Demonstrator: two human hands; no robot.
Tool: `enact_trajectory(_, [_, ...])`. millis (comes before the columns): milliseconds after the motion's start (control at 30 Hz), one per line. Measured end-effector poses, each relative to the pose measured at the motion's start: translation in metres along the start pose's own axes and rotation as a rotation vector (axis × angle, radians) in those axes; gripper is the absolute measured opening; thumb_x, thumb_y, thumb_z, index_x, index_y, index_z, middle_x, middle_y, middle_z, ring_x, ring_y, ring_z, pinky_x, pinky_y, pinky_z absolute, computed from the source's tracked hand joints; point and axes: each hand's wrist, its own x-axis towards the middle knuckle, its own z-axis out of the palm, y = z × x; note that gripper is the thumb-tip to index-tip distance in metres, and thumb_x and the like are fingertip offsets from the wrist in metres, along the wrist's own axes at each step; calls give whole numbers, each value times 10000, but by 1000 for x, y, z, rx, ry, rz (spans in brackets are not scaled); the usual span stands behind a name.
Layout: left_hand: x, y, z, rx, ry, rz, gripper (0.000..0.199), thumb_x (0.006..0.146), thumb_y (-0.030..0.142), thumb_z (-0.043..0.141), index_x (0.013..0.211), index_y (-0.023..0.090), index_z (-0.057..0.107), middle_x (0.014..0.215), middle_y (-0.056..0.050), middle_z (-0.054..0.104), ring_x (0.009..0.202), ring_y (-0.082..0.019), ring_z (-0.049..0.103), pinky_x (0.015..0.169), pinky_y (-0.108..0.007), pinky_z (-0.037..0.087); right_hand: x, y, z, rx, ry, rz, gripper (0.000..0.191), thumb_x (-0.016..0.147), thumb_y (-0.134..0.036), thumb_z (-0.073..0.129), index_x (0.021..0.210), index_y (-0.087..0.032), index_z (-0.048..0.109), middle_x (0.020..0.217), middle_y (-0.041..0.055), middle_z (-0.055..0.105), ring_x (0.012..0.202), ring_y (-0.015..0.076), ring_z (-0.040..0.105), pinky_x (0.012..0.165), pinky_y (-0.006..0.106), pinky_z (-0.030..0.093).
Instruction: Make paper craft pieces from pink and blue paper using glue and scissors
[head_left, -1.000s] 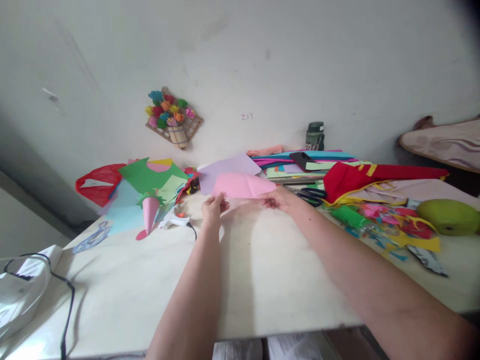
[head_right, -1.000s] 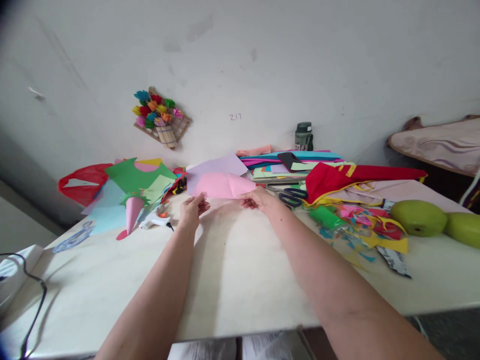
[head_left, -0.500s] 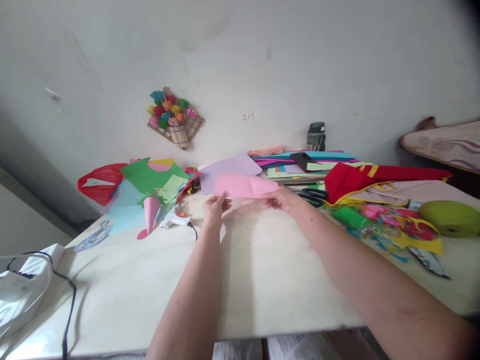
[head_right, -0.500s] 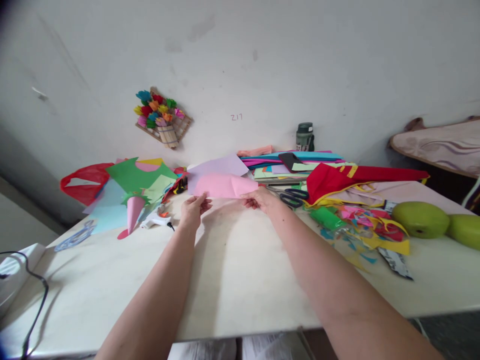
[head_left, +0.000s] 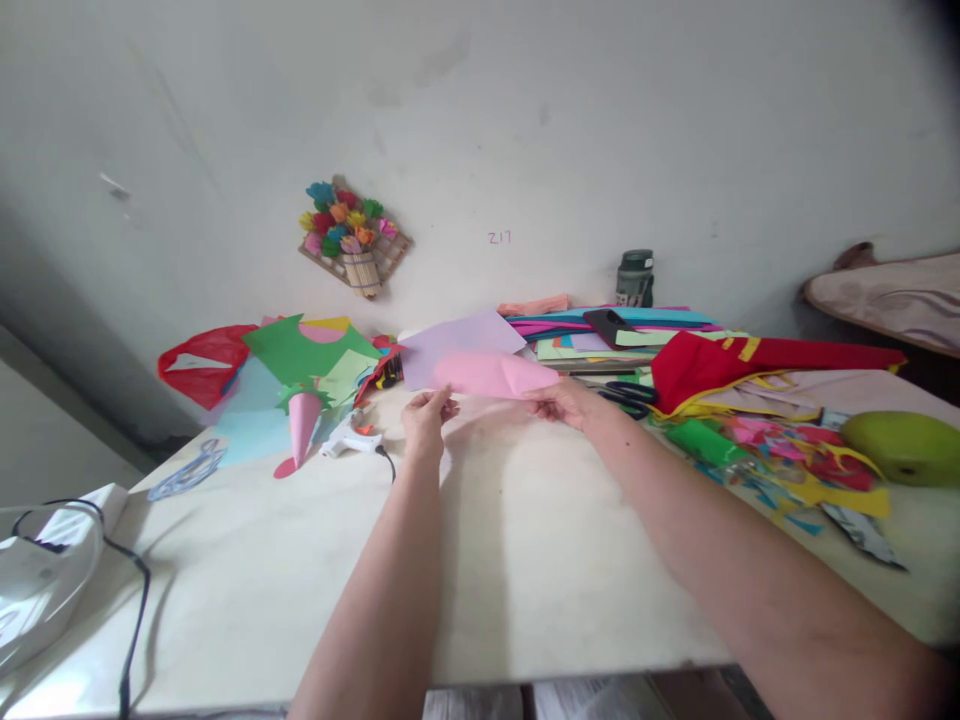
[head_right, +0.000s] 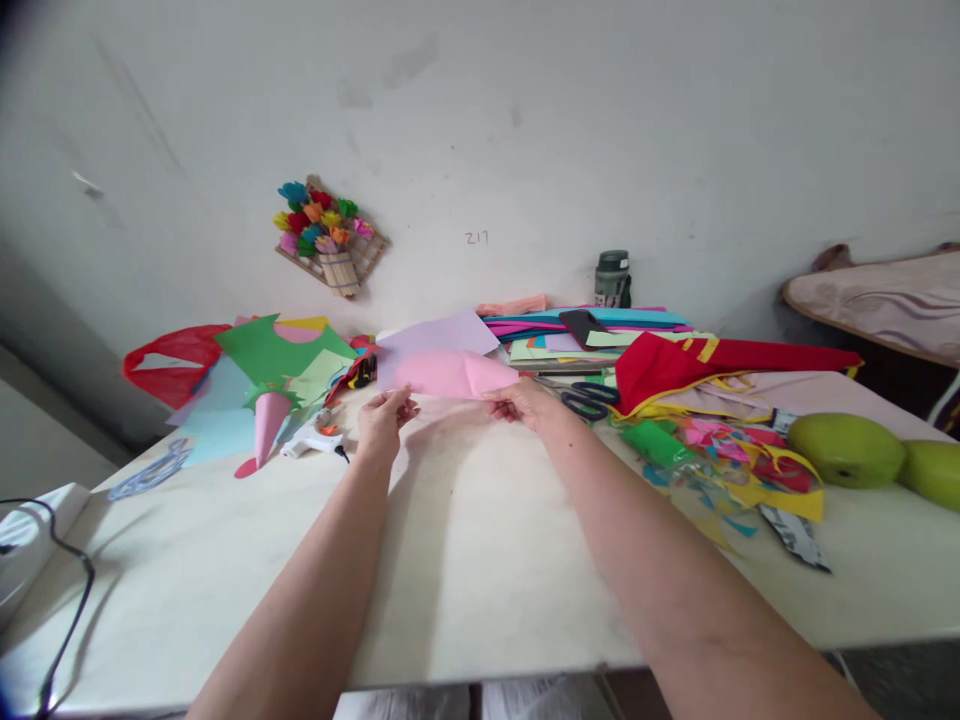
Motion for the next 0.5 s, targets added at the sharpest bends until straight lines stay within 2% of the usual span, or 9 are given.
enact_trajectory(267, [-1, -1, -1, 11, -54, -101, 296, 509, 325, 720, 573, 118, 520, 507, -4, 558, 445, -73, 515, 589, -260, 478, 5, 4, -4, 0, -12, 10, 206, 620, -171, 683, 762, -73, 570, 489, 37, 601, 365, 74, 504, 313, 145, 333])
enact_trajectory(500, [1, -3, -2, -110, -105, -57, 263, 553, 300, 700, 577, 134, 498, 487, 23, 525, 488, -75, 524, 646, -276, 475, 2, 2, 0, 16, -20, 16, 135, 644, -147, 654, 726, -81, 570, 473, 31, 596, 350, 75, 495, 303, 150, 320])
